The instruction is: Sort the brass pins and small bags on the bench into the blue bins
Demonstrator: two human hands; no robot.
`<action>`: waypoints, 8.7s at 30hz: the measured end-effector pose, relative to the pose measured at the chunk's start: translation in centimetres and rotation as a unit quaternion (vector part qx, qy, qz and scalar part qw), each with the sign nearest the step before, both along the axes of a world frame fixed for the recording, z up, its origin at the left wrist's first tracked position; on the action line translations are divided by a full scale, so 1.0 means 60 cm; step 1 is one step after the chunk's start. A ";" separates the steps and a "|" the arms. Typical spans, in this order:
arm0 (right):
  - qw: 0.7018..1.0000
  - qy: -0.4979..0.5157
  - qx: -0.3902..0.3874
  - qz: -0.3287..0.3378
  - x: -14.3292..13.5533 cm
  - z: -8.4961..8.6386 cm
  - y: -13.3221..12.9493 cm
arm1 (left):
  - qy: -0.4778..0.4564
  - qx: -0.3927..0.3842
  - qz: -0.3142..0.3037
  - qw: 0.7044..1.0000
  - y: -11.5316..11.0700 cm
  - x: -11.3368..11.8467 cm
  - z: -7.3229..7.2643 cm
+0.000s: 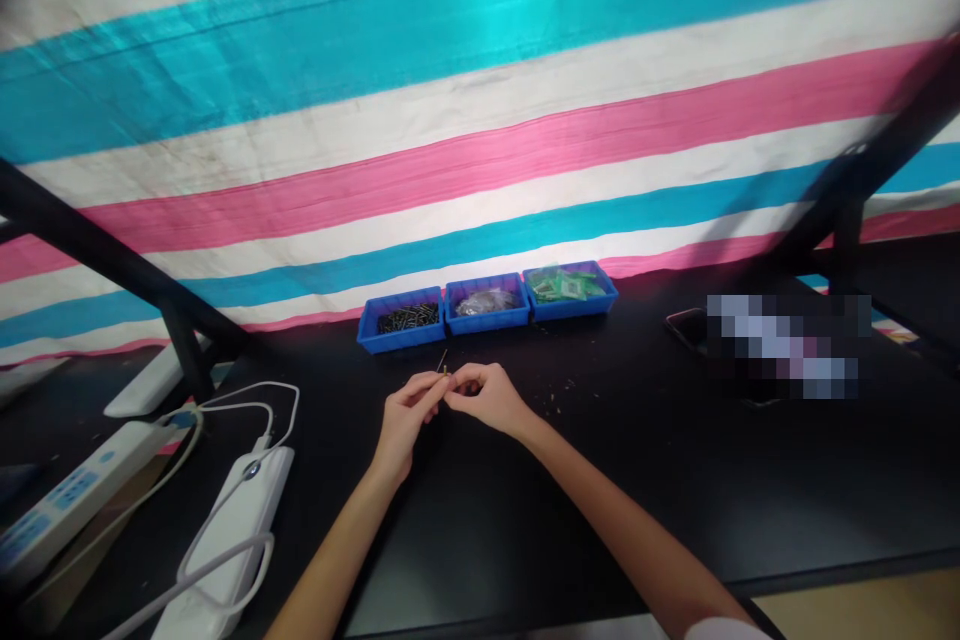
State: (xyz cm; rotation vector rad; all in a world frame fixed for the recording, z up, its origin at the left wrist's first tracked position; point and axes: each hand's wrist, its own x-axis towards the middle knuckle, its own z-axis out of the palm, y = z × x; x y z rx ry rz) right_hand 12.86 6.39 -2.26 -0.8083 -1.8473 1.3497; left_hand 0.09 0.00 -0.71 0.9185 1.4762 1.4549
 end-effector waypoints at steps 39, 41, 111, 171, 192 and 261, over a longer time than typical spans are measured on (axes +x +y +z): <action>0.998 0.052 0.021 -0.024 -0.084 0.055 0.087 | 0.015 0.051 0.083 0.995 -0.001 -0.033 0.006; 0.992 -0.044 0.121 -0.005 -0.074 0.039 0.083 | 0.012 0.050 0.080 0.995 -0.001 -0.030 0.005; 0.996 -0.067 0.042 -0.040 0.010 0.008 -0.013 | 0.124 0.082 0.026 0.989 0.002 -0.007 -0.018; 0.944 -0.232 0.231 -0.048 0.095 -0.016 0.016 | 0.590 -0.005 -0.126 0.797 0.004 -0.039 -0.016; 0.905 -0.299 0.257 -0.159 0.129 -0.012 0.049 | 0.530 -0.032 0.015 0.847 0.002 -0.029 -0.028; 0.887 -0.296 0.179 -0.305 0.242 0.051 -0.039 | 0.474 0.061 -0.166 0.863 0.053 0.156 -0.056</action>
